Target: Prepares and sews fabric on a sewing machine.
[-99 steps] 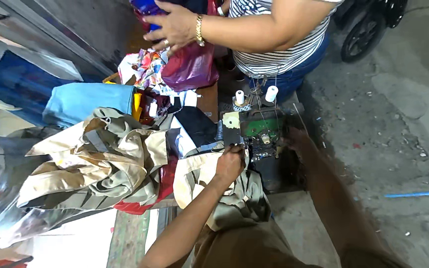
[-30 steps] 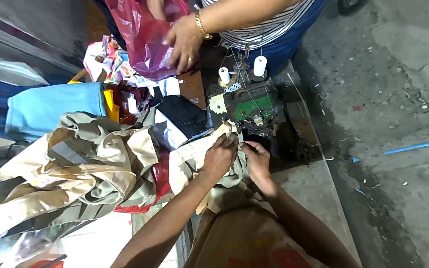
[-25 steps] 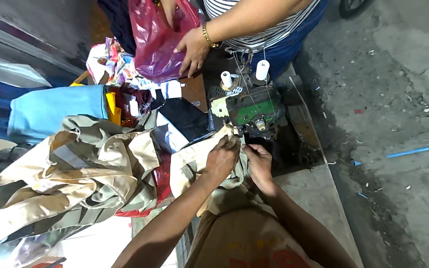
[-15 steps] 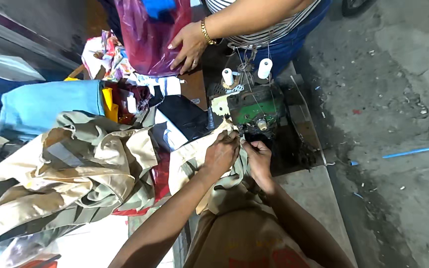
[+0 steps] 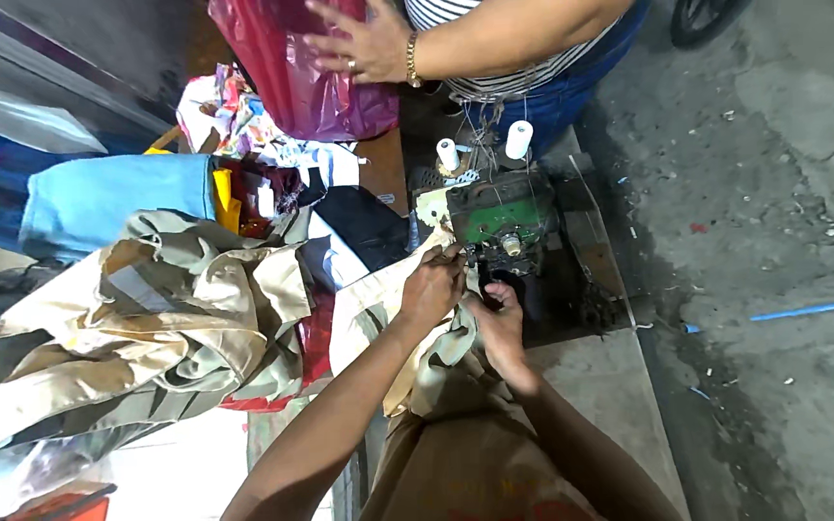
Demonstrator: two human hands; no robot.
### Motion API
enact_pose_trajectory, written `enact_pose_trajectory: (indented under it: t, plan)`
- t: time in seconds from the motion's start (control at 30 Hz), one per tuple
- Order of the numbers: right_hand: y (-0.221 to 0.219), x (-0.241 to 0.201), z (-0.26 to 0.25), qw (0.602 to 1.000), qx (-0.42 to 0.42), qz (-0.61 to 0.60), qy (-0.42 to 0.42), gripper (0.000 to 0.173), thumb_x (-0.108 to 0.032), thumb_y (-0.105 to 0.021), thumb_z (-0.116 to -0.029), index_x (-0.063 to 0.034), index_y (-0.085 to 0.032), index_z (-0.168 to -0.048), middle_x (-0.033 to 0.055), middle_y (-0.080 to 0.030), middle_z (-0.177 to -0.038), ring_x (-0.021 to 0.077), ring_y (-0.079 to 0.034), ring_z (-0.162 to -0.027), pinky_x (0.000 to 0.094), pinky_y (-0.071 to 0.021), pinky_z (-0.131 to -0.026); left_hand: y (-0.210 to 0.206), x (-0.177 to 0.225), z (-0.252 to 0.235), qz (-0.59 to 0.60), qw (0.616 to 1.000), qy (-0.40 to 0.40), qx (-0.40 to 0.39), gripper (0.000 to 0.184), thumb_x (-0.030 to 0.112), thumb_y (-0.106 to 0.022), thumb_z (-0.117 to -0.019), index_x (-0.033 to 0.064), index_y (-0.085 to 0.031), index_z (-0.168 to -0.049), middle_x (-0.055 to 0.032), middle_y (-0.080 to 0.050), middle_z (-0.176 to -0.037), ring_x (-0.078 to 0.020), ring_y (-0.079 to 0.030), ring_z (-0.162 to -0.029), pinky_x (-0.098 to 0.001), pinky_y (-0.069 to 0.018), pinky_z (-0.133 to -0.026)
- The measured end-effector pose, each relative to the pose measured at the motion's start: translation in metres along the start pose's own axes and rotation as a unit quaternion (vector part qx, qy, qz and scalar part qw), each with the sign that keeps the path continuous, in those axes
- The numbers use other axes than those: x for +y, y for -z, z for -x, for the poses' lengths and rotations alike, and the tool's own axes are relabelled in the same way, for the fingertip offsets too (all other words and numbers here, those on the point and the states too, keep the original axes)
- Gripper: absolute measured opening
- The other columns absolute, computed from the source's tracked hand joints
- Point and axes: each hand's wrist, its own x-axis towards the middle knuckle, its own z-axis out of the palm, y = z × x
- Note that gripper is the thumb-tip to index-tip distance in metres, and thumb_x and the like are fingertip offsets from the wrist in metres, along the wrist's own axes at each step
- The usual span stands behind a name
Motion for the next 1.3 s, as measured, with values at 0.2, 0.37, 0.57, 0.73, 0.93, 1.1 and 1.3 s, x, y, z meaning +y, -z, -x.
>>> enact_pose_trajectory:
  t: [0.2,0.37,0.57,0.73,0.93,1.1,1.3]
  plan:
    - [0.015,-0.007,0.008,0.990,-0.066,-0.034,-0.116,0.024,-0.023,-0.069,-0.0994,0.0002,-0.069,-0.106,0.0111,-0.068,-0.086,0.0171,-0.066,-0.069,0.0334,-0.0562,-0.055,0.010,-0.001,-0.006,0.003,1.000,0.008,-0.017,0.038,0.033,-0.056,-0.1036,0.0083,-0.072,-0.128,-0.0058,-0.057,-0.150,-0.0271,-0.052,-0.139,-0.0453,-0.0437,-0.113]
    - [0.021,-0.002,0.008,0.990,-0.111,0.021,-0.080,0.020,-0.019,-0.068,-0.0995,0.0012,-0.069,-0.102,0.0118,-0.071,-0.088,0.0179,-0.070,-0.072,0.0355,-0.0611,-0.059,0.022,0.007,-0.007,-0.006,0.994,0.042,-0.096,0.057,0.048,-0.065,-0.0985,0.0100,-0.062,-0.141,-0.0046,-0.042,-0.162,-0.0255,-0.040,-0.148,-0.0456,-0.0383,-0.118]
    - [0.020,0.004,0.003,0.992,-0.108,0.070,-0.005,0.022,-0.020,-0.069,-0.0986,-0.0012,-0.071,-0.089,0.0049,-0.067,-0.076,0.0095,-0.063,-0.066,0.0283,-0.0541,-0.061,0.031,0.005,-0.018,-0.042,0.989,0.048,-0.134,0.062,0.054,-0.060,-0.0993,0.0153,-0.057,-0.147,-0.0043,-0.042,-0.162,-0.0258,-0.036,-0.151,-0.0487,-0.0414,-0.115]
    - [0.021,0.003,0.007,0.989,-0.123,0.073,-0.037,0.022,-0.021,-0.066,-0.1010,-0.0006,-0.070,-0.093,0.0078,-0.068,-0.080,0.0142,-0.066,-0.066,0.0322,-0.0575,-0.057,0.027,-0.003,-0.022,-0.060,0.991,0.027,-0.113,0.056,0.054,-0.062,-0.0976,0.0112,-0.066,-0.134,-0.0029,-0.046,-0.159,-0.0249,-0.042,-0.147,-0.0483,-0.0446,-0.112]
    - [0.019,0.004,0.002,0.988,-0.109,0.104,0.027,0.022,-0.021,-0.068,-0.0989,-0.0030,-0.069,-0.086,0.0017,-0.063,-0.070,0.0061,-0.059,-0.063,0.0247,-0.0509,-0.061,0.041,0.002,-0.028,-0.057,0.980,0.074,-0.177,0.074,0.064,-0.070,-0.0881,0.0108,-0.061,-0.139,-0.0016,-0.030,-0.168,-0.0248,-0.030,-0.154,-0.0498,-0.0411,-0.115]
    - [0.024,0.008,0.003,0.982,-0.119,0.125,0.073,0.021,-0.022,-0.068,-0.0985,-0.0034,-0.072,-0.090,0.0011,-0.067,-0.075,0.0040,-0.062,-0.066,0.0225,-0.0526,-0.064,0.046,0.003,-0.034,-0.059,0.974,0.084,-0.203,0.090,0.069,-0.074,-0.0805,0.0109,-0.055,-0.146,-0.0032,-0.025,-0.170,-0.0262,-0.023,-0.156,-0.0522,-0.0383,-0.117]
    - [0.022,-0.002,0.007,0.984,-0.132,0.118,-0.009,0.023,-0.023,-0.063,-0.1029,-0.0008,-0.067,-0.101,0.0078,-0.068,-0.081,0.0128,-0.067,-0.065,0.0300,-0.0581,-0.057,0.044,-0.009,-0.039,-0.033,0.983,0.068,-0.169,0.091,0.067,-0.075,-0.0808,0.0143,-0.051,-0.151,0.0004,-0.028,-0.169,-0.0258,-0.027,-0.155,-0.0519,-0.0405,-0.115]
